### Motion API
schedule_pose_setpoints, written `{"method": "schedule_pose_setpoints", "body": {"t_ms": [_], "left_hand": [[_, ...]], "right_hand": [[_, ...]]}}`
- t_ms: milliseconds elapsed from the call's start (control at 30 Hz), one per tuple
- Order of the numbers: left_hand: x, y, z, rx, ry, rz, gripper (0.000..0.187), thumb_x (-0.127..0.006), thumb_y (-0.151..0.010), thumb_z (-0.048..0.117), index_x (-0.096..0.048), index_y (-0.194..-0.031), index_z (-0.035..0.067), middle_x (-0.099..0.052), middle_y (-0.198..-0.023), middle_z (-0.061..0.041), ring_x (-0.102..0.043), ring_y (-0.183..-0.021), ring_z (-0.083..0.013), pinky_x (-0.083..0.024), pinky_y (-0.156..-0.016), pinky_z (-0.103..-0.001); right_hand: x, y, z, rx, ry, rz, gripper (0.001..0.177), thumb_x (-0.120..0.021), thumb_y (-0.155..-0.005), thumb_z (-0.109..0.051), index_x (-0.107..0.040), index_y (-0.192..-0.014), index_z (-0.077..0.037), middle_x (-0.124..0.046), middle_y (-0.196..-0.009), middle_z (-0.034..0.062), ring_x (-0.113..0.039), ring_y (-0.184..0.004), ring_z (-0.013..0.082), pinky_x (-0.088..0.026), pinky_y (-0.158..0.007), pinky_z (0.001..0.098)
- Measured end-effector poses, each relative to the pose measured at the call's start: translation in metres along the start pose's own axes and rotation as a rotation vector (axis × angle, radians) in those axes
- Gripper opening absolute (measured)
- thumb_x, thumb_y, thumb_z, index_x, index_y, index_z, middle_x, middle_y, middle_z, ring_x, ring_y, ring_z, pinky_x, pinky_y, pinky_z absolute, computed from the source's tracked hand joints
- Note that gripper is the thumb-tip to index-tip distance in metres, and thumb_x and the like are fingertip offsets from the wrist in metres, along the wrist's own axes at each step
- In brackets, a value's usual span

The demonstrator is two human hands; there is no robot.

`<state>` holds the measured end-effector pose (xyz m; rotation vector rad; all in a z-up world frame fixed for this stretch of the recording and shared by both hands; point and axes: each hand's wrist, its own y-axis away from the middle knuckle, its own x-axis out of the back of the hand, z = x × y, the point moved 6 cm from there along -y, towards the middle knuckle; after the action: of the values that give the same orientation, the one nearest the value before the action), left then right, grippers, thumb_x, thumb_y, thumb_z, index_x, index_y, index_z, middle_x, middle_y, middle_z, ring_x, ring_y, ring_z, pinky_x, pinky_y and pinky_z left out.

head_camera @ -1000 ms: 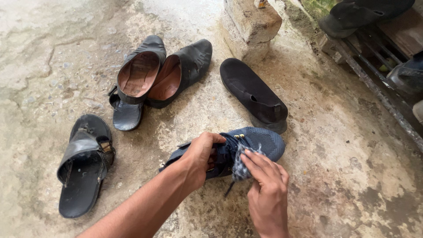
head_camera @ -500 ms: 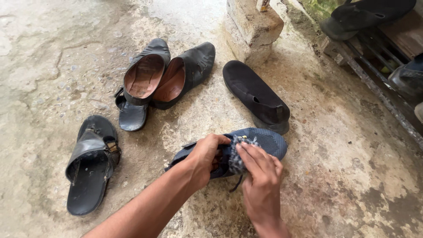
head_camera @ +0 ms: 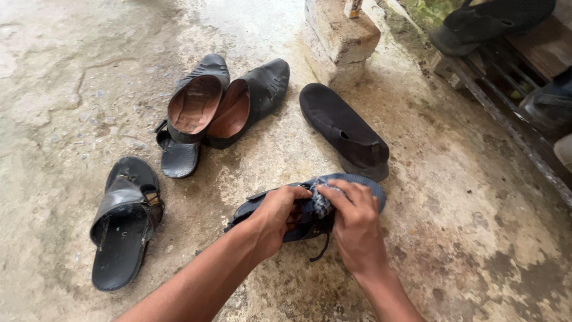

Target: The person scrubs a blue sneaker with a cloth, then places it on a shoe rack. They proceed to scrub a black slip-on shoe with the same cloth. The task involves cleaning footwear using a cloth.

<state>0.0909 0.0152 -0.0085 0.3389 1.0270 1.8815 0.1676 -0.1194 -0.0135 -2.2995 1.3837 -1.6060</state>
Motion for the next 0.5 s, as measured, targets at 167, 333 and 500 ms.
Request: {"method": "schedule_pose_setpoints", "body": {"t_ms": [167,333,500], "left_hand": [[0.001,0.001,0.001,-0.012,-0.038,-0.008,0.024,-0.054,-0.097,0.028,-0.061,-0.108,0.007,-0.064,-0.097,-0.007,-0.056,-0.091,-0.0184,-0.047,-0.088,-0.034],[0.001,-0.003,0.0,-0.006,-0.006,0.002,0.024,-0.054,-0.097,0.027,-0.062,-0.108,0.007,-0.066,-0.095,-0.007,-0.058,-0.089,-0.0178,-0.049,-0.087,-0.036],[0.001,-0.007,-0.002,-0.015,0.002,-0.002,0.026,-0.054,-0.098,0.028,-0.062,-0.108,0.005,-0.065,-0.096,-0.008,-0.058,-0.089,-0.0178,-0.049,-0.087,-0.036]], "right_hand": [[0.023,0.011,0.04,-0.263,0.313,0.002,0.045,-0.058,-0.089,0.01,-0.076,-0.12,-0.017,-0.072,-0.12,0.0092,-0.057,-0.109,0.0279,-0.041,-0.1,0.0454],[0.026,0.013,0.041,-0.212,0.293,0.215,0.044,-0.061,-0.089,0.004,-0.075,-0.125,-0.018,-0.069,-0.123,0.011,-0.051,-0.113,0.0318,-0.039,-0.101,0.0417],[-0.002,0.011,0.012,0.063,0.249,0.02,0.042,-0.062,-0.095,-0.002,-0.073,-0.127,-0.026,-0.068,-0.126,0.0063,-0.052,-0.114,0.0237,-0.037,-0.099,0.0411]]}}
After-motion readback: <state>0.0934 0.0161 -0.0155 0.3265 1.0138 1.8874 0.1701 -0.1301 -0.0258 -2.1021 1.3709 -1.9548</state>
